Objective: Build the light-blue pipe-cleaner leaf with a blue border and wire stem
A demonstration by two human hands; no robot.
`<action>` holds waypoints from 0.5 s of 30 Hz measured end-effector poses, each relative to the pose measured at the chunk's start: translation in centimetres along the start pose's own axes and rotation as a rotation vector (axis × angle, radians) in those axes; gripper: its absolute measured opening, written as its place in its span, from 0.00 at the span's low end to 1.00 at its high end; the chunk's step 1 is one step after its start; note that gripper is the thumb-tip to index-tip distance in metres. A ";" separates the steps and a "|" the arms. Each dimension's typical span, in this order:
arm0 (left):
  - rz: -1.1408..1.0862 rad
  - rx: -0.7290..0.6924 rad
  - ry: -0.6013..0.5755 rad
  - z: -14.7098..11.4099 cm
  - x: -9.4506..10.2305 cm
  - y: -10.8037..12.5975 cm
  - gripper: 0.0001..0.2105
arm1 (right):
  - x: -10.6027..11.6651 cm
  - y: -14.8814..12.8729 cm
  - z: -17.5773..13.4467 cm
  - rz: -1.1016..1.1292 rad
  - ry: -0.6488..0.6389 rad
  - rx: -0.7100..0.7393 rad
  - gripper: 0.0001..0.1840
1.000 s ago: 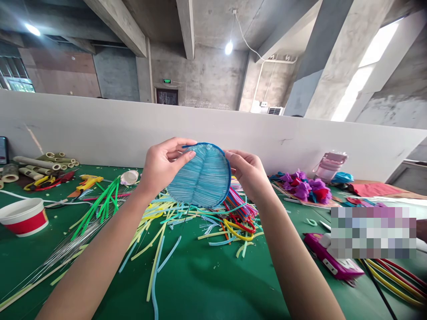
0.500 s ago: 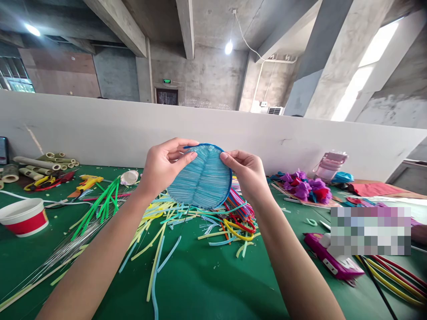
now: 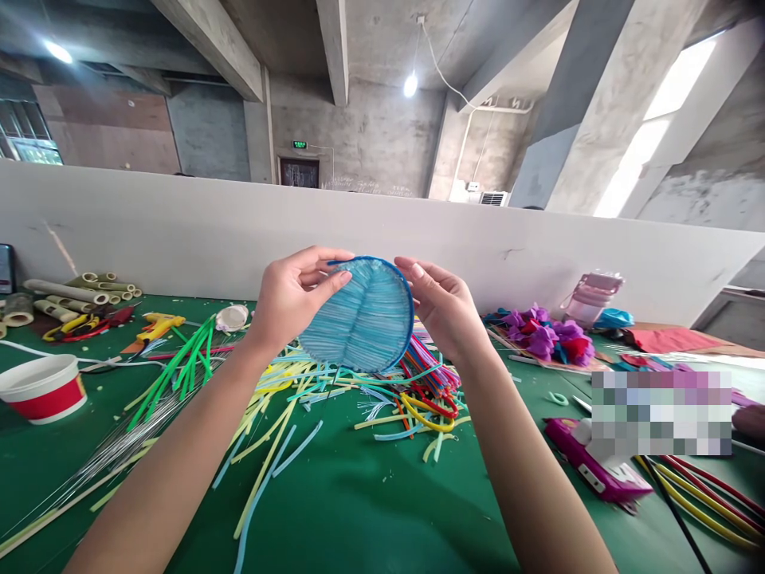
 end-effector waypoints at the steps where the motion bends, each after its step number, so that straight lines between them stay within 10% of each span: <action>1: 0.002 -0.002 -0.001 0.0 0.0 0.0 0.14 | 0.1 0.0 0.0 -0.003 0.011 0.002 0.20; 15: -0.003 -0.006 -0.011 -0.1 -0.2 0.3 0.14 | 0.5 -0.8 -0.1 -0.241 0.096 0.103 0.19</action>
Point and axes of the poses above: each hand's wrist, its own z-axis towards the middle knuckle, its own x-axis out of the back of the hand, y = z × x, the point moved 10 cm from there along z, towards the middle knuckle, and after that the axes turned 4 degrees about x, right-handed, at the moved point
